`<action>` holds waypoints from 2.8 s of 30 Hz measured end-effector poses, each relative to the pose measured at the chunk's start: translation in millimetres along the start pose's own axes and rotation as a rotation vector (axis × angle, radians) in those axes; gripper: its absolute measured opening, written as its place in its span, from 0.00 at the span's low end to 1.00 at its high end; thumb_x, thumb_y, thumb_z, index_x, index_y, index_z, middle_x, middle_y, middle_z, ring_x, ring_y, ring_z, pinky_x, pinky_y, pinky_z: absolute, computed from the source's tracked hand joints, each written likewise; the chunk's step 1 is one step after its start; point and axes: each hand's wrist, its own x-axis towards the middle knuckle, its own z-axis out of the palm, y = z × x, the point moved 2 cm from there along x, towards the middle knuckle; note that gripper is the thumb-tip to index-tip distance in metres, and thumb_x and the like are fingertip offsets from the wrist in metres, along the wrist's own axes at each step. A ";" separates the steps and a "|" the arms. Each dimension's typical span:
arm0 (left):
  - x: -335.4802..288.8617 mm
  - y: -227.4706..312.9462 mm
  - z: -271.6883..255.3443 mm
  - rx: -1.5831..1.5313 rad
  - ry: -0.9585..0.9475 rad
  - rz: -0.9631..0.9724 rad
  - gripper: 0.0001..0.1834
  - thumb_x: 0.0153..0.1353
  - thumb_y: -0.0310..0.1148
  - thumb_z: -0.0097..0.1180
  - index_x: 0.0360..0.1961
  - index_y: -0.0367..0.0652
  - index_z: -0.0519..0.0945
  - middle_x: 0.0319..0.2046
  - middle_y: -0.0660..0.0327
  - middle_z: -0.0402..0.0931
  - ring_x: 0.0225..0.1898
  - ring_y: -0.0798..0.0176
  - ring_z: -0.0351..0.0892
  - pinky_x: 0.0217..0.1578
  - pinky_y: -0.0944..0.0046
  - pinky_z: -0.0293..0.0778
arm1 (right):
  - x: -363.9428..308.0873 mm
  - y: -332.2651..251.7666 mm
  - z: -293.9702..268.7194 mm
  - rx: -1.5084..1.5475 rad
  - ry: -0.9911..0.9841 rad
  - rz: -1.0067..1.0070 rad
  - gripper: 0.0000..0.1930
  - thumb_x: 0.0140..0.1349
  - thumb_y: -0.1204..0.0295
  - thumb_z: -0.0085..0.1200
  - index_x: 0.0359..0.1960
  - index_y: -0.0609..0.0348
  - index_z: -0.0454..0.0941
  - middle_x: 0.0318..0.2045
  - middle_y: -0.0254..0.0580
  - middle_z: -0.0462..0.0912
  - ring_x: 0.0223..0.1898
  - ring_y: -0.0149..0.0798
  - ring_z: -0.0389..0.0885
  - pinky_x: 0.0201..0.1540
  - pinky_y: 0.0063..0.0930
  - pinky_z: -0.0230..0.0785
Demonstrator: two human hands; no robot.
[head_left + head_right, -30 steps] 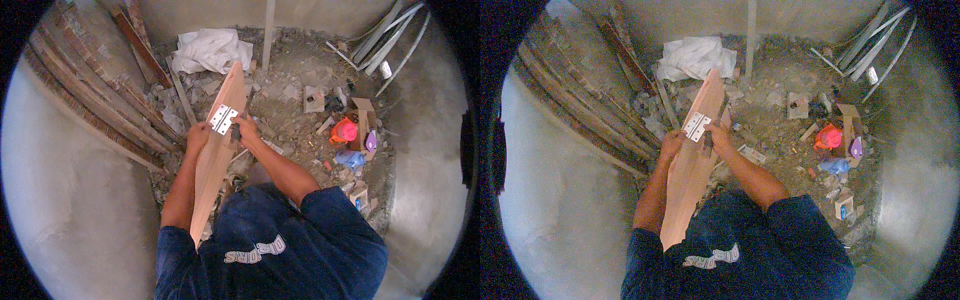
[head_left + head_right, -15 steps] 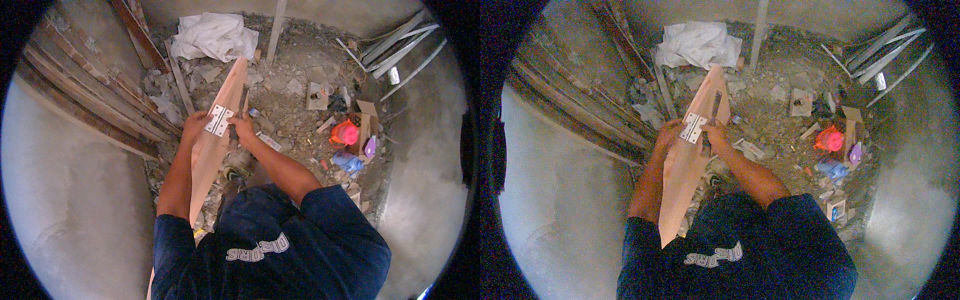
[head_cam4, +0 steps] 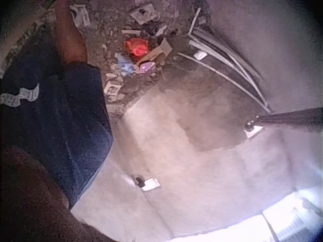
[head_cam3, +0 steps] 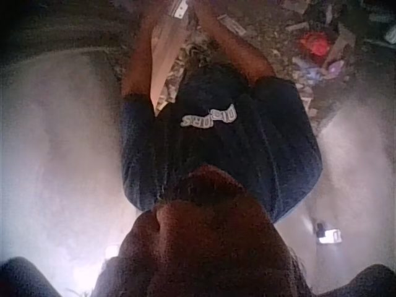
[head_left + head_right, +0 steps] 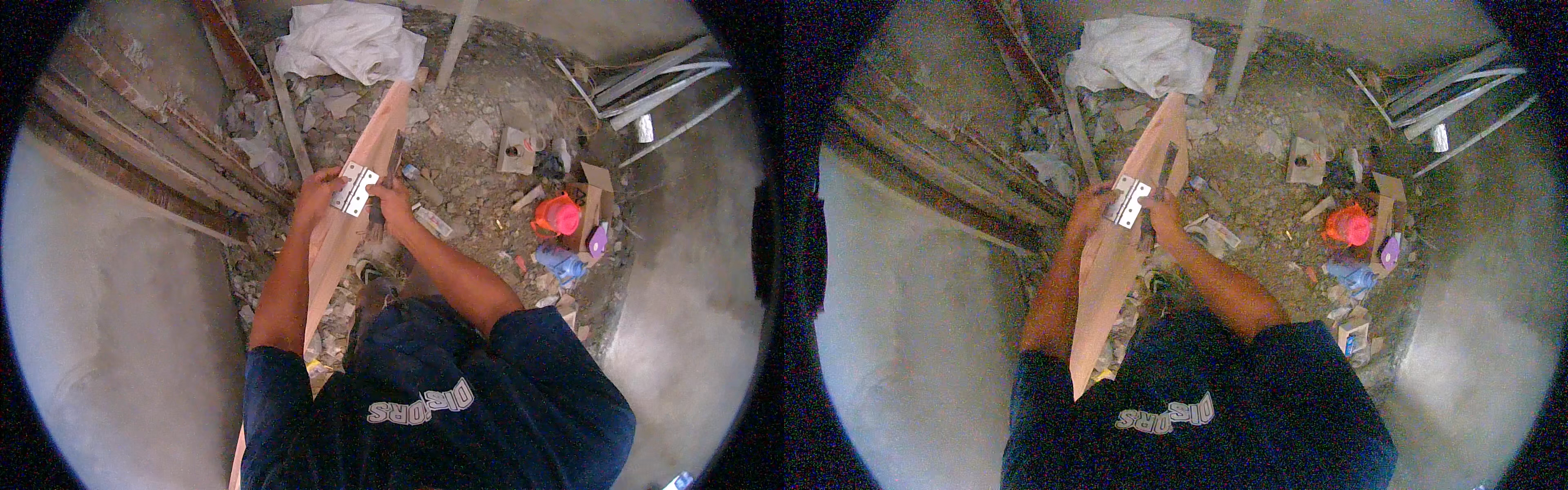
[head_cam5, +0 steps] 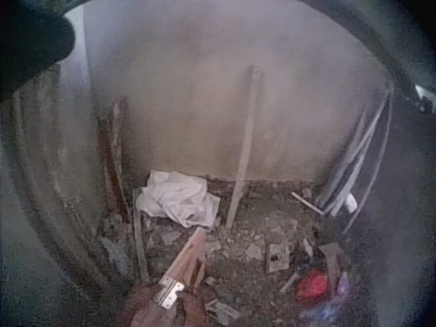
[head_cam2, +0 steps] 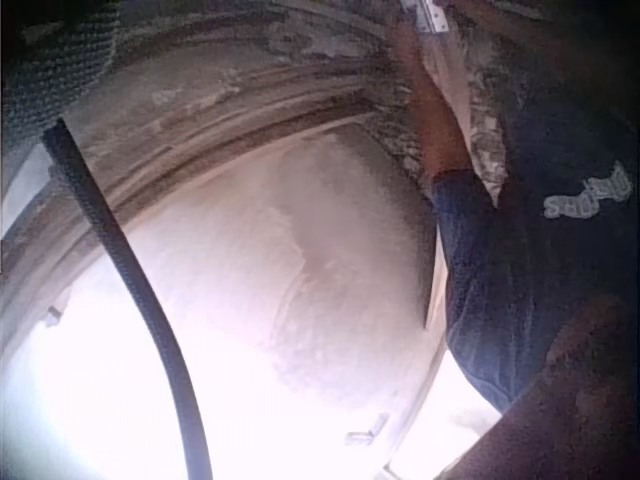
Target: The person marks a wooden door with a metal hinge using a chisel, then uses a hammer to drive the hinge into place. The person works in a cluttered construction area with debris on the floor.
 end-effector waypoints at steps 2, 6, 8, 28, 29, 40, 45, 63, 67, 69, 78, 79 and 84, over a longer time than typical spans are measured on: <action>4.0 2.5 3.8 0.000 0.015 -0.016 0.28 0.59 0.45 0.65 0.53 0.35 0.80 0.39 0.57 0.83 0.37 0.65 0.79 0.42 0.65 0.73 | 4.3 5.8 -3.0 -0.002 0.008 -0.003 0.08 0.57 0.75 0.60 0.35 0.55 0.73 0.28 0.35 0.79 0.24 0.32 0.77 0.24 0.29 0.74; 19.4 -19.9 4.4 0.008 0.031 -0.016 0.31 0.59 0.49 0.64 0.55 0.35 0.79 0.40 0.56 0.83 0.37 0.63 0.80 0.41 0.64 0.75 | 0.3 6.7 -0.3 0.009 -0.025 0.035 0.10 0.57 0.76 0.61 0.36 0.54 0.71 0.28 0.35 0.79 0.25 0.32 0.78 0.25 0.29 0.74; 23.5 -29.2 6.2 0.010 -0.006 -0.005 0.28 0.60 0.48 0.63 0.54 0.37 0.80 0.39 0.57 0.84 0.36 0.64 0.81 0.40 0.63 0.76 | -7.1 1.9 3.8 0.051 -0.022 -0.020 0.10 0.57 0.76 0.61 0.38 0.55 0.72 0.30 0.36 0.79 0.26 0.33 0.78 0.26 0.29 0.73; 4.5 -8.1 -3.1 -0.097 -0.118 -0.032 0.23 0.63 0.42 0.62 0.54 0.38 0.80 0.40 0.59 0.83 0.40 0.66 0.79 0.46 0.64 0.74 | 6.0 0.9 -6.8 -0.065 -0.051 -0.080 0.14 0.56 0.77 0.58 0.44 0.57 0.72 0.35 0.36 0.81 0.32 0.33 0.81 0.28 0.28 0.73; 4.1 -5.7 -1.7 -0.073 -0.110 -0.027 0.24 0.63 0.43 0.62 0.54 0.38 0.81 0.40 0.59 0.83 0.40 0.66 0.79 0.46 0.64 0.74 | 4.8 1.5 -4.7 -0.068 -0.028 -0.074 0.14 0.56 0.77 0.58 0.43 0.57 0.71 0.34 0.36 0.81 0.31 0.33 0.81 0.27 0.28 0.73; 13.1 -22.1 2.4 0.144 0.044 0.020 0.26 0.60 0.49 0.62 0.52 0.42 0.82 0.38 0.55 0.84 0.37 0.63 0.81 0.42 0.62 0.75 | -2.7 2.8 1.4 -0.070 -0.043 -0.081 0.12 0.56 0.76 0.59 0.41 0.57 0.71 0.34 0.37 0.81 0.30 0.33 0.81 0.27 0.29 0.76; -1.2 1.6 7.5 0.142 0.090 -0.092 0.29 0.56 0.52 0.66 0.49 0.39 0.84 0.38 0.50 0.85 0.37 0.58 0.83 0.43 0.60 0.76 | -10.3 -6.9 4.4 0.012 0.018 0.032 0.14 0.57 0.77 0.59 0.44 0.56 0.73 0.34 0.35 0.81 0.31 0.32 0.81 0.26 0.29 0.75; 5.3 -15.0 7.1 0.017 0.079 -0.091 0.22 0.57 0.47 0.67 0.42 0.39 0.86 0.30 0.61 0.85 0.28 0.67 0.80 0.36 0.66 0.76 | -11.5 -9.9 3.7 -0.061 0.030 -0.067 0.12 0.55 0.77 0.58 0.40 0.59 0.71 0.33 0.40 0.80 0.30 0.35 0.81 0.27 0.32 0.76; 7.5 -15.1 8.3 -0.037 0.040 -0.061 0.31 0.52 0.53 0.69 0.43 0.34 0.85 0.31 0.56 0.85 0.30 0.64 0.80 0.37 0.63 0.75 | -10.3 -6.8 1.3 -0.040 0.004 -0.103 0.12 0.55 0.77 0.58 0.40 0.59 0.71 0.32 0.39 0.80 0.30 0.35 0.81 0.28 0.33 0.76; 8.4 -18.7 5.8 0.019 0.076 -0.029 0.30 0.54 0.53 0.68 0.42 0.34 0.85 0.30 0.56 0.85 0.30 0.64 0.80 0.37 0.63 0.75 | -11.6 -9.5 7.3 0.024 -0.017 -0.109 0.12 0.55 0.77 0.58 0.40 0.59 0.71 0.32 0.39 0.80 0.30 0.36 0.81 0.28 0.32 0.76; 4.7 -19.5 11.3 0.109 0.147 0.011 0.27 0.57 0.54 0.65 0.40 0.36 0.86 0.24 0.55 0.82 0.25 0.63 0.77 0.31 0.62 0.73 | -27.2 -23.5 9.1 -0.275 0.142 -0.114 0.13 0.57 0.71 0.65 0.35 0.57 0.71 0.27 0.33 0.77 0.27 0.29 0.75 0.29 0.28 0.70; 5.2 -20.6 10.5 0.115 0.146 0.004 0.28 0.57 0.54 0.65 0.40 0.36 0.86 0.23 0.55 0.82 0.24 0.63 0.77 0.30 0.62 0.73 | -25.7 -21.9 10.8 -0.288 0.146 -0.158 0.14 0.56 0.70 0.66 0.35 0.56 0.70 0.27 0.33 0.77 0.26 0.28 0.74 0.28 0.27 0.68; -1.3 -5.4 15.0 0.157 0.138 0.063 0.27 0.57 0.53 0.65 0.41 0.37 0.86 0.23 0.53 0.81 0.24 0.62 0.77 0.30 0.60 0.72 | 18.2 32.8 -9.1 -0.365 0.158 -0.284 0.17 0.54 0.70 0.70 0.34 0.55 0.70 0.27 0.29 0.75 0.27 0.27 0.73 0.28 0.26 0.66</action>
